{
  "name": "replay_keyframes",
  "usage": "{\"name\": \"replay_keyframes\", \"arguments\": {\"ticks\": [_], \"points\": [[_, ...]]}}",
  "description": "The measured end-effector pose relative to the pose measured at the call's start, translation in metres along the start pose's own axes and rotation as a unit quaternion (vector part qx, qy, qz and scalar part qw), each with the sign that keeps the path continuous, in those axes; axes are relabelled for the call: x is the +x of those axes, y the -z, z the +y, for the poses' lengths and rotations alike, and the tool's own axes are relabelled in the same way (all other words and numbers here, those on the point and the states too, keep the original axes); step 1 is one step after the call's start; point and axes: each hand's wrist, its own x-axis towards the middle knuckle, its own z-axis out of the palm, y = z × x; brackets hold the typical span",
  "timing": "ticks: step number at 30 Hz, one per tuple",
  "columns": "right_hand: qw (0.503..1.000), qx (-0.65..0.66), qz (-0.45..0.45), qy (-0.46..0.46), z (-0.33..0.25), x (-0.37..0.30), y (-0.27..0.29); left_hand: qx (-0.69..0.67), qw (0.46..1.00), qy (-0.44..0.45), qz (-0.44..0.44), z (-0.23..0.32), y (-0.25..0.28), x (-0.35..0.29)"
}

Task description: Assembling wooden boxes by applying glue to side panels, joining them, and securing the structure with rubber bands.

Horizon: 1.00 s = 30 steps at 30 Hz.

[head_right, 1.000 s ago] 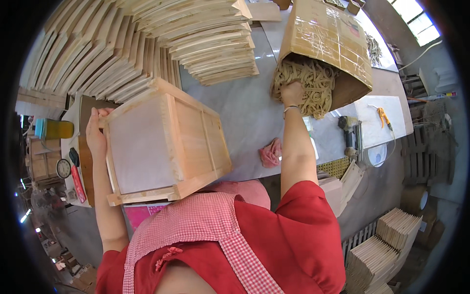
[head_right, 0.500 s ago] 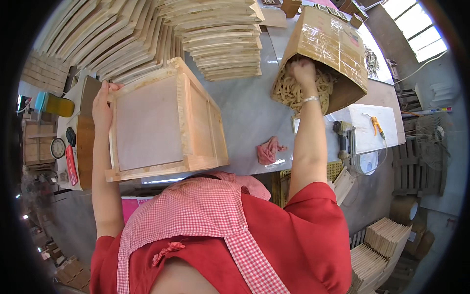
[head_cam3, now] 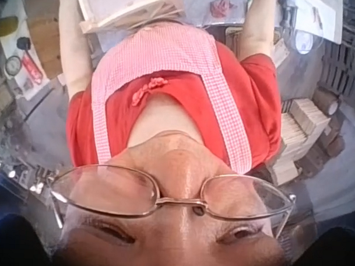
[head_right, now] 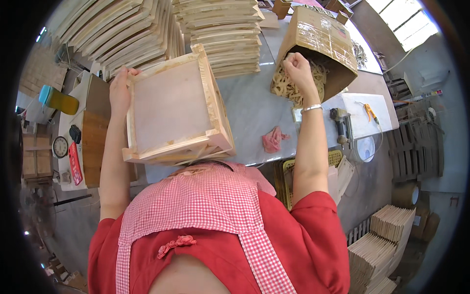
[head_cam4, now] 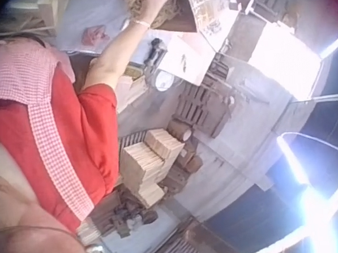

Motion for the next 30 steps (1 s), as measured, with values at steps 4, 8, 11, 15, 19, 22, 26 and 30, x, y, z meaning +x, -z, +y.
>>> {"name": "replay_keyframes", "arguments": {"ticks": [4,8,11,15,19,22,26,30], "points": [[0.996,0.012,0.075,0.052,-0.024,-0.006,-0.013,0.007,1.000,-0.014,0.000,-0.007,0.001,0.003],[0.986,-0.050,0.110,0.112,-0.030,-0.011,-0.028,-0.030,0.999,-0.015,-0.014,-0.014,0.001,0.008],[0.966,-0.014,0.214,0.143,-0.024,-0.014,-0.037,-0.043,0.999,-0.025,-0.018,-0.016,0.000,0.009],[0.962,-0.206,0.119,0.130,-0.007,-0.029,-0.048,0.012,0.999,-0.042,-0.013,-0.013,0.000,0.009],[0.963,-0.080,0.234,0.105,0.014,-0.052,-0.058,0.016,0.999,-0.040,-0.029,-0.011,0.001,0.010],[0.991,-0.109,0.074,0.010,0.032,-0.061,-0.060,0.009,0.999,-0.023,-0.026,-0.009,0.001,0.009],[0.974,-0.076,0.211,0.001,0.069,-0.049,-0.062,0.047,0.998,-0.033,-0.019,-0.004,0.002,0.005],[0.973,-0.175,0.144,-0.034,0.128,-0.056,-0.052,0.135,0.990,-0.036,-0.005,0.003,0.005,0.002]]}}
